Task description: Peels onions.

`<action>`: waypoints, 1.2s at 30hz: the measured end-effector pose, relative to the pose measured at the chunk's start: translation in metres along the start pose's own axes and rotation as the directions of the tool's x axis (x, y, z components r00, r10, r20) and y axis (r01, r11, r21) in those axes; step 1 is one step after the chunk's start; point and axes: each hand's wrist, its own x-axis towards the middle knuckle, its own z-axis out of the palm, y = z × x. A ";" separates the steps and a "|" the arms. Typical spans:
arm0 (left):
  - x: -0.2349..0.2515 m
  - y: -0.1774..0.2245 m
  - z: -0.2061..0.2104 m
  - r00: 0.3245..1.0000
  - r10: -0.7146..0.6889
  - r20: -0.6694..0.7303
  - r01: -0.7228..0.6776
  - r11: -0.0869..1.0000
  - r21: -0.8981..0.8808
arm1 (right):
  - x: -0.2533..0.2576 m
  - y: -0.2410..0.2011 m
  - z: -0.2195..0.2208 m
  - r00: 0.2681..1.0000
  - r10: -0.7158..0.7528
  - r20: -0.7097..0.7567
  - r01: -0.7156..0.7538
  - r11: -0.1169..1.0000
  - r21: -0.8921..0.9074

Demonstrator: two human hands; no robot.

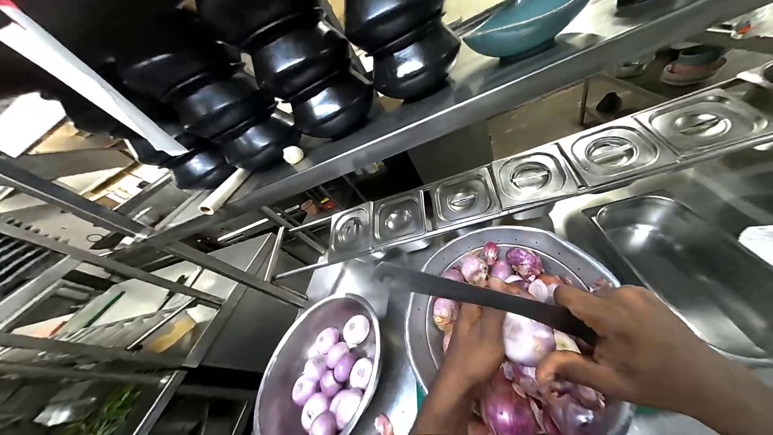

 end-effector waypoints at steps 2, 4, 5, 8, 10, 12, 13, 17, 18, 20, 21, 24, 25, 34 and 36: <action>-0.001 0.002 -0.002 0.999 -0.024 0.038 0.024 1.000 0.010 | 0.001 0.000 -0.002 0.999 -0.036 0.019 0.036 0.999 -0.017; -0.001 0.003 -0.003 0.999 0.000 0.045 -0.001 1.000 0.030 | 0.001 -0.001 -0.003 0.998 -0.061 0.022 0.062 0.997 -0.038; -0.001 0.003 -0.003 0.999 0.016 0.046 -0.018 0.999 0.035 | 0.001 -0.002 -0.003 0.997 -0.071 0.019 0.072 0.996 -0.054; 0.002 0.003 -0.004 0.997 0.061 0.049 -0.063 0.998 0.031 | -0.001 -0.005 -0.002 0.997 -0.082 0.012 0.083 0.990 -0.111; 0.004 -0.001 -0.002 0.996 0.086 0.017 -0.086 0.996 0.033 | -0.004 -0.008 -0.002 0.997 -0.077 0.007 0.077 0.987 -0.143; 0.004 -0.003 -0.001 0.997 0.081 -0.016 -0.080 0.996 0.045 | -0.007 -0.010 0.000 0.997 -0.082 -0.005 0.080 0.983 -0.167; 0.004 -0.004 0.000 0.997 0.064 -0.037 -0.062 0.997 0.047 | -0.008 -0.010 0.001 0.996 -0.088 -0.010 0.085 0.979 -0.184; 0.004 -0.006 0.005 0.995 0.017 -0.095 -0.014 1.000 0.028 | -0.012 -0.009 0.002 0.991 -0.133 0.006 0.130 0.959 -0.253; 0.005 -0.008 0.006 0.994 0.017 -0.106 -0.015 1.000 0.017 | -0.012 -0.009 0.002 0.989 -0.146 0.007 0.142 0.953 -0.269; 0.006 -0.010 0.009 0.991 0.007 -0.131 -0.010 1.000 -0.019 | -0.012 -0.008 0.002 0.984 -0.176 0.005 0.170 0.942 -0.290; 0.007 -0.011 0.011 0.987 -0.014 -0.161 0.006 0.999 -0.051 | -0.013 -0.008 0.002 0.980 -0.196 0.011 0.191 0.937 -0.293; 0.013 -0.015 0.018 0.948 -0.151 -0.279 0.092 0.973 -0.213 | -0.018 -0.012 0.006 0.964 -0.256 0.064 0.264 0.919 -0.292; 0.014 -0.017 0.020 0.935 -0.204 -0.291 0.115 0.949 -0.293 | -0.022 -0.014 0.010 0.959 -0.269 0.088 0.283 0.915 -0.289; 0.018 -0.020 -0.001 0.903 -0.417 0.103 0.410 0.766 -0.495 | -0.019 0.019 -0.003 0.994 0.026 -0.108 -0.051 0.972 -0.232; 0.024 -0.024 0.004 0.908 -0.419 0.014 0.365 0.775 -0.516 | -0.024 0.013 0.000 0.997 0.002 -0.083 -0.024 0.963 -0.269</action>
